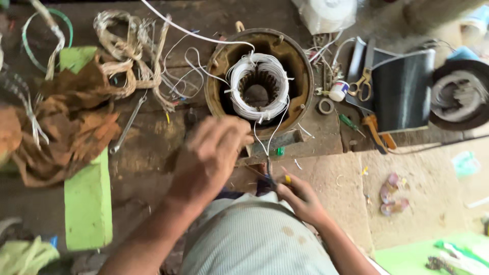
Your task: The person works on a motor stator with white coil windings on a workbench. They strip insulation from the ends of the coil wires by hand, twist and join wire ends, cut and grip wires with pliers, and handle a roll of black tape while preparing the winding leads.
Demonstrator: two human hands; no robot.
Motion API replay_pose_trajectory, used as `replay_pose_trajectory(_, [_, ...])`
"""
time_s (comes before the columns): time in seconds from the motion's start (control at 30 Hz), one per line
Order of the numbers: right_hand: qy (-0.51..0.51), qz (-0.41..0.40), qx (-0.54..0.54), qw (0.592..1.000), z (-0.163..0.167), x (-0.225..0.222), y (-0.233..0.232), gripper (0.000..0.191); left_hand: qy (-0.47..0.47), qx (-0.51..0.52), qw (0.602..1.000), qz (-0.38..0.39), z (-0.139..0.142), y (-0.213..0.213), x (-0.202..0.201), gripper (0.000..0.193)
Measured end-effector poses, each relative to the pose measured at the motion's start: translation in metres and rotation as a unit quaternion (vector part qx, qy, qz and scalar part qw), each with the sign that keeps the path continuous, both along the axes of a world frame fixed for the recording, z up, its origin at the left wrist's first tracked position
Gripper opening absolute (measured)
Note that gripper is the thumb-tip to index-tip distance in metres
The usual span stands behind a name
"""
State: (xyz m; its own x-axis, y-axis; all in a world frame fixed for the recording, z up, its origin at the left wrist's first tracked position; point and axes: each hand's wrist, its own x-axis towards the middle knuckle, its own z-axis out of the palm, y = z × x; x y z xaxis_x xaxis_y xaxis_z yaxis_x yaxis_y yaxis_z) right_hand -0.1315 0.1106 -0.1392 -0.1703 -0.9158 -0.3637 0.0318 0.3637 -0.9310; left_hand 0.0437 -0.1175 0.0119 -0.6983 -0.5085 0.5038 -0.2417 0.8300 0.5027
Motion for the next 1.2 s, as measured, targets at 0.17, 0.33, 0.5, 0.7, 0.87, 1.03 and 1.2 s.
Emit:
replay_pose_trajectory(0.17, [0.014,-0.141,0.001,0.99,0.044,0.047,0.052,0.022,-0.017,-0.25,0.957,-0.147,-0.015,-0.07,-0.017,0.026])
replay_pose_trajectory(0.33, [0.113,-0.231,0.001,0.966,0.099,0.106,0.054,0.025,-0.014,-0.263,0.901,-0.345,-0.006,-0.076,-0.039,0.025])
replay_pose_trajectory(0.5, [0.163,-0.299,0.06,0.938,0.12,0.126,0.035,0.024,-0.031,-0.301,0.852,-0.428,0.0,-0.096,-0.06,0.018])
replay_pose_trajectory(0.7, [-0.033,-0.374,0.052,0.926,0.105,0.117,0.059,0.035,0.009,-0.341,0.825,-0.451,-0.002,-0.099,-0.062,0.02])
replay_pose_trajectory(0.87, [0.027,-0.369,-0.01,0.929,0.086,0.129,0.074,0.029,-0.046,-0.299,0.847,-0.438,0.005,-0.085,-0.064,0.019])
replay_pose_trajectory(1.03, [0.14,-0.367,-0.012,0.92,0.081,0.147,0.058,0.028,-0.075,-0.297,0.869,-0.388,0.015,-0.029,-0.042,0.038])
replay_pose_trajectory(1.2, [0.111,-0.405,-0.026,0.907,0.096,0.147,0.051,0.032,-0.033,-0.151,0.853,-0.499,0.012,0.042,-0.029,0.034])
